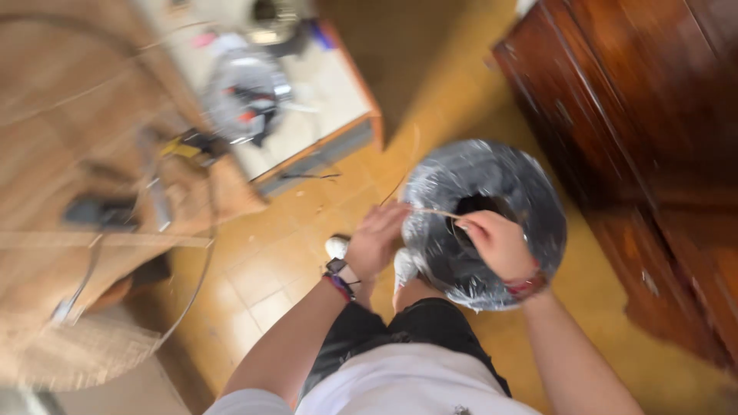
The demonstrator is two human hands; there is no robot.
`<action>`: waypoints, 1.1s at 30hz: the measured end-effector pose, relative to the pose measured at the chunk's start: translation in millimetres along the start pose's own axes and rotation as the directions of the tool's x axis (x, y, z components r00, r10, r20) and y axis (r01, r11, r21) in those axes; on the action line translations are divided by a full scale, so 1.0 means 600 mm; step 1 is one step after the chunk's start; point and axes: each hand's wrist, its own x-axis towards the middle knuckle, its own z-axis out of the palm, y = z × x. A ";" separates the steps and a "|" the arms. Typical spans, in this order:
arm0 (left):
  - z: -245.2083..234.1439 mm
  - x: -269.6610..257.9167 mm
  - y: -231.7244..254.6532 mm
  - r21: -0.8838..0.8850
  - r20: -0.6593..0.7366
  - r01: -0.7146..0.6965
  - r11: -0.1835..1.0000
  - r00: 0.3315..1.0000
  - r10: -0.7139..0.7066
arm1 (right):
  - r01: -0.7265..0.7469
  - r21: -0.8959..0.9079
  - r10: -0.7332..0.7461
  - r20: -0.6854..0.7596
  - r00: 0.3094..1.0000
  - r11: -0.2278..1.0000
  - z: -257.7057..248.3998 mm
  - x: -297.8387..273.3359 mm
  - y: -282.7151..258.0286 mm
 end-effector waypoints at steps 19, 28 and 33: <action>-0.123 -0.311 0.033 -0.381 -0.328 0.605 0.699 0.619 -0.714 | 0.606 -0.139 -0.502 0.435 0.748 0.783 -0.045 0.060 -0.435; -0.218 -0.258 0.085 -0.311 -0.181 0.810 0.498 0.464 -0.867 | 0.521 -0.342 -0.384 0.394 0.835 0.782 -0.035 0.038 -0.481; -0.349 -0.215 0.165 -0.312 -0.209 0.249 0.917 0.923 -0.322 | 0.581 -0.302 -0.416 0.464 0.782 0.756 0.080 0.037 -0.541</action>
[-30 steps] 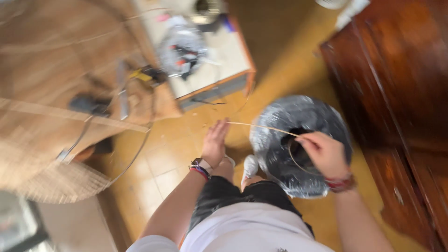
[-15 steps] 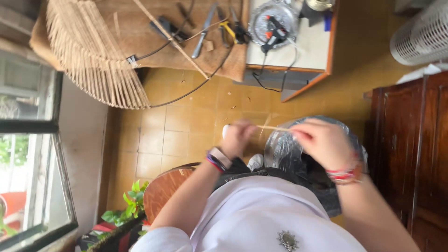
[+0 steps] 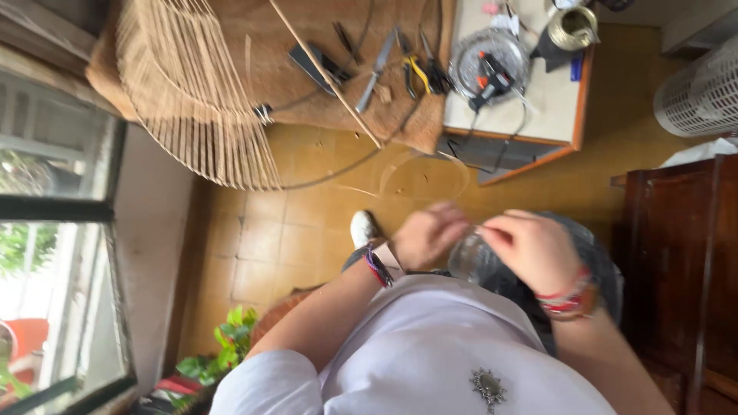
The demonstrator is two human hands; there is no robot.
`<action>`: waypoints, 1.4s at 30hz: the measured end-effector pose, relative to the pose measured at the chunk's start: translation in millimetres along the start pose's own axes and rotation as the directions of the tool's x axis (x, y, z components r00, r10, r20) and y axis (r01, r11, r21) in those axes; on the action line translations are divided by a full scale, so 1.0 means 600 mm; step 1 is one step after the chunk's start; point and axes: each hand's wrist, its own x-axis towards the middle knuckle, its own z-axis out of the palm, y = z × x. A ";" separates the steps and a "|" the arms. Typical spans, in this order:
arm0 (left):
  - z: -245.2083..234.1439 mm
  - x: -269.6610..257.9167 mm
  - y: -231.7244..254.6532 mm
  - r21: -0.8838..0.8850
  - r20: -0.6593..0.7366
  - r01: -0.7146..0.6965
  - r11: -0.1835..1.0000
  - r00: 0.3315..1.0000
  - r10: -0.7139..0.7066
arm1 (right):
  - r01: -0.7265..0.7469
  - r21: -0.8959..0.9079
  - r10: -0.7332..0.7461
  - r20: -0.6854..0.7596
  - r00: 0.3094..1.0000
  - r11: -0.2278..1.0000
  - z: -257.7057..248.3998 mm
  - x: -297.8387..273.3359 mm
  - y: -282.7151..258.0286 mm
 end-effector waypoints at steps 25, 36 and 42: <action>-0.026 -0.220 -0.557 0.503 -0.275 0.791 0.349 0.529 -0.803 | -0.389 -0.230 0.390 -0.047 0.920 0.892 -0.107 -0.009 0.030; -0.014 -0.029 -0.041 -0.169 0.002 0.476 0.863 0.876 -0.482 | -0.099 -0.199 0.124 0.116 0.986 0.975 -0.006 0.048 -0.052; -0.028 -0.024 0.050 0.295 -0.382 0.336 0.895 0.900 -0.211 | -0.077 -0.268 0.122 0.157 0.980 0.960 0.058 0.029 -0.029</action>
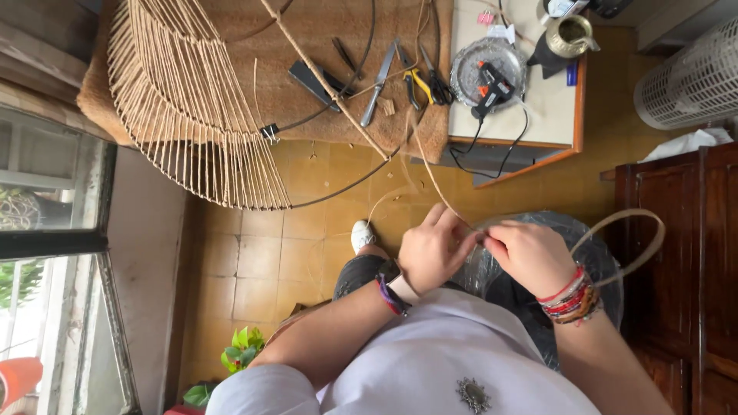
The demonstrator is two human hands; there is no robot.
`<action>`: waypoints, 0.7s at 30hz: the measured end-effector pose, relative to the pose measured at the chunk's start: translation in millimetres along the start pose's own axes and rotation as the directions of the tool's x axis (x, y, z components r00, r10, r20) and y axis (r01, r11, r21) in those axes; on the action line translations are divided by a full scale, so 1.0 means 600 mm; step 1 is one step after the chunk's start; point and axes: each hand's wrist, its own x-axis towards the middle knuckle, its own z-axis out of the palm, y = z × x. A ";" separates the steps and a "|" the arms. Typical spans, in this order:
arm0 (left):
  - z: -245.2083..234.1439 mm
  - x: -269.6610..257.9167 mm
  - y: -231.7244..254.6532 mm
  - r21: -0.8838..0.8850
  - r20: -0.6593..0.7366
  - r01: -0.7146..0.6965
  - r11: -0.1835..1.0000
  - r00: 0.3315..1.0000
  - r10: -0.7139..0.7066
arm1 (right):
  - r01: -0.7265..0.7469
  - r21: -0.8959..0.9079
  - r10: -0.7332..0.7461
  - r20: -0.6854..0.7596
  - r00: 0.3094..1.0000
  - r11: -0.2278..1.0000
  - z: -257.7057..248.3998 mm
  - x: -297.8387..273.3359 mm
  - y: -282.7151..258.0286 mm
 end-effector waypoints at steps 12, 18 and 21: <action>0.082 -0.012 -0.230 -0.103 0.399 0.141 0.985 0.913 -0.089 | -0.346 0.116 0.311 0.245 0.918 0.931 -0.116 -0.034 0.068; 0.141 -0.033 -0.366 0.625 0.762 -0.338 0.704 0.461 -0.455 | -0.342 -0.135 0.356 0.099 0.929 0.930 -0.120 -0.103 0.161; 0.125 0.000 -0.226 0.057 0.496 0.401 0.914 0.783 -0.375 | -0.314 -0.039 0.315 0.202 0.927 0.949 -0.101 -0.057 0.074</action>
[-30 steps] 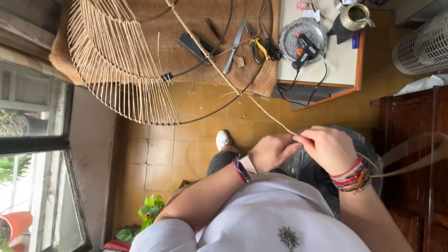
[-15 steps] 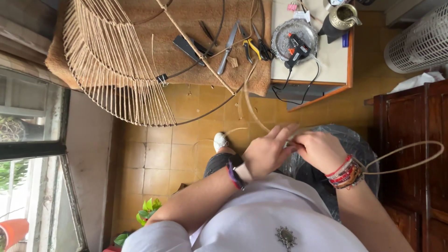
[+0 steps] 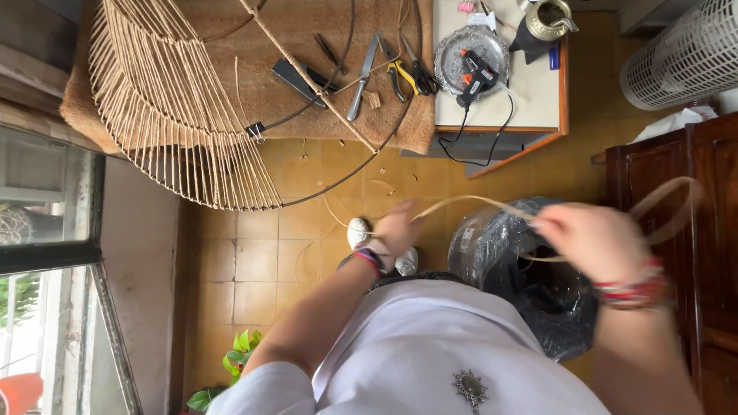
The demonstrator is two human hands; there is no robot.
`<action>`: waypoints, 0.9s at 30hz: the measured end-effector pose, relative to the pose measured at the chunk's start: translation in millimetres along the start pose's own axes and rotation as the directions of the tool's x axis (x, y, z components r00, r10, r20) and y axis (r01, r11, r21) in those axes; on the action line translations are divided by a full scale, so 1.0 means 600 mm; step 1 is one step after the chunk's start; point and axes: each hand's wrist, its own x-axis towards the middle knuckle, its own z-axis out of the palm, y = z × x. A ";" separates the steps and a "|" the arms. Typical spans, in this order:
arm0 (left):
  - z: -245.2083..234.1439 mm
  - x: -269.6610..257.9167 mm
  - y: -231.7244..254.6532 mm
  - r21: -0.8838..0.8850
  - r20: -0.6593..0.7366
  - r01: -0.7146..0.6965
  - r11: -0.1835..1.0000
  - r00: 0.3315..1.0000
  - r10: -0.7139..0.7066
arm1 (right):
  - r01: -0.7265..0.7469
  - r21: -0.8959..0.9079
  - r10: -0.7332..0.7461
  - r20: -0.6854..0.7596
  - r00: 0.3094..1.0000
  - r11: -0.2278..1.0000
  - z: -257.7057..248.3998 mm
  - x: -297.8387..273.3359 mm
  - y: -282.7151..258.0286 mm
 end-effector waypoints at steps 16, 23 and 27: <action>-0.076 -0.131 0.123 -0.062 -0.123 -0.518 0.853 0.852 0.509 | 0.230 0.407 0.111 -0.660 0.743 0.884 0.126 0.069 -0.013; 0.013 0.022 -0.130 -0.062 -0.142 0.269 0.961 0.951 -0.275 | 0.193 0.791 0.034 -0.260 0.965 0.580 0.101 0.045 0.034; -0.112 -0.110 0.139 -0.422 -0.184 -0.141 0.896 0.981 0.068 | 0.456 0.436 -0.243 -0.460 0.854 0.776 0.078 0.047 -0.004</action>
